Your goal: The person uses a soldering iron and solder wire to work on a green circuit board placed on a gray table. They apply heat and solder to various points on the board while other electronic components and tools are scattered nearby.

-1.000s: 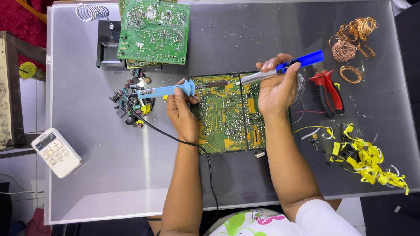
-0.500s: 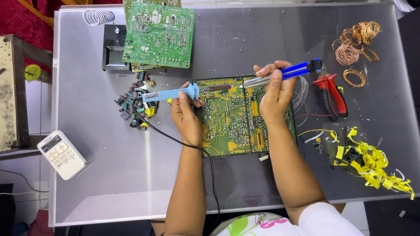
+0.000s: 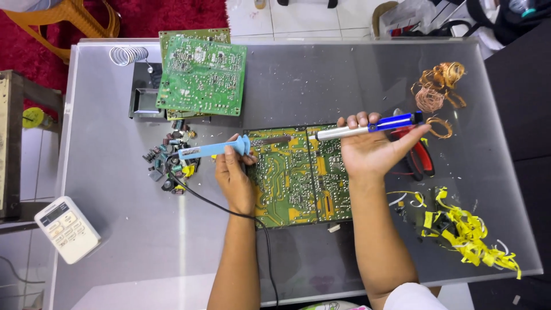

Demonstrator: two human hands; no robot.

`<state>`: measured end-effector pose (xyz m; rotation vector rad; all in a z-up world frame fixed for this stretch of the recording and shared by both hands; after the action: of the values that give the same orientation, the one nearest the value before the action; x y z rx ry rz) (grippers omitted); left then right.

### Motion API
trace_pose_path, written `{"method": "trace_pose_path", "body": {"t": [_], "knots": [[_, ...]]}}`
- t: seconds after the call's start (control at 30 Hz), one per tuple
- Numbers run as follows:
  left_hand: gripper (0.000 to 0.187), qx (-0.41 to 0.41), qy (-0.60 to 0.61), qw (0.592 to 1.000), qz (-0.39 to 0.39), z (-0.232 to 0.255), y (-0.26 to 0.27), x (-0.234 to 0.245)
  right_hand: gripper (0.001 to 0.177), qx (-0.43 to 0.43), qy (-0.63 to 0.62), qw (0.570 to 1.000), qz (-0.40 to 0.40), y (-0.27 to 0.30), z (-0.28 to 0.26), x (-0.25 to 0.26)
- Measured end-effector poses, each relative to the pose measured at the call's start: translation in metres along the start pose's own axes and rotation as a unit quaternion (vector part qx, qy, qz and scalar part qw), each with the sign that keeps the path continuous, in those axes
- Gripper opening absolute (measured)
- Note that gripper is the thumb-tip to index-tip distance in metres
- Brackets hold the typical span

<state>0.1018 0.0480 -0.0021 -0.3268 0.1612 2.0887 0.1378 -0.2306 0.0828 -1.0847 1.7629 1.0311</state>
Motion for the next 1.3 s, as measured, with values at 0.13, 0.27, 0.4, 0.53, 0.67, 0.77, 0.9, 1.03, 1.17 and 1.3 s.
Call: {"method": "trace_pose_path", "body": {"t": [0.13,0.27,0.4,0.53,0.67,0.77,0.9,1.03,1.17,1.3], "knots": [[0.047,0.0,0.011,1.0,0.008,-0.002,0.002,0.0,0.077,0.023,0.014,1.0,-0.004,0.021,-0.011,-0.031],[0.047,0.001,0.004,1.0,0.008,0.001,0.002,0.001,0.075,0.041,0.031,0.999,-0.018,0.038,-0.019,-0.052],[0.047,0.004,0.008,1.0,0.016,-0.001,0.002,0.001,0.073,0.069,0.062,0.995,-0.046,0.036,-0.026,-0.049],[0.049,0.005,0.002,1.0,0.018,-0.003,0.001,0.003,0.073,0.068,0.077,0.993,-0.051,0.016,-0.023,-0.019],[0.048,-0.001,0.013,1.0,0.019,-0.007,0.002,0.004,0.058,0.077,0.114,0.985,-0.101,0.001,-0.016,0.005],[0.048,-0.001,0.02,1.0,0.02,-0.008,0.001,0.004,0.039,0.1,0.148,0.974,-0.142,-0.009,-0.009,0.018],[0.048,-0.006,0.024,0.999,0.02,-0.009,0.001,0.004,0.021,0.134,0.176,0.961,-0.164,-0.015,0.008,0.028],[0.048,-0.007,0.025,1.0,0.017,-0.004,0.002,0.004,0.019,0.14,0.188,0.957,-0.171,-0.011,0.025,0.029],[0.049,-0.009,0.024,1.0,0.013,-0.003,0.001,0.002,0.021,0.159,0.2,0.948,-0.191,-0.003,0.032,0.018],[0.049,-0.013,0.023,1.0,0.01,-0.009,-0.001,0.004,0.022,0.161,0.204,0.944,-0.201,-0.004,0.036,0.019]]}}
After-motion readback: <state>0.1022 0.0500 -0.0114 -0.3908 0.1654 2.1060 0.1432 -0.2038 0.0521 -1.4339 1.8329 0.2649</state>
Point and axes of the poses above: each hand's wrist, its own y-axis away from the middle knuckle, its own x-axis out of the back of the hand, z = x × y, the point moved 6 cm from there along -y, towards the middle knuckle, and after that the axes turned 5 degrees about -y, right-handed, at the moved point
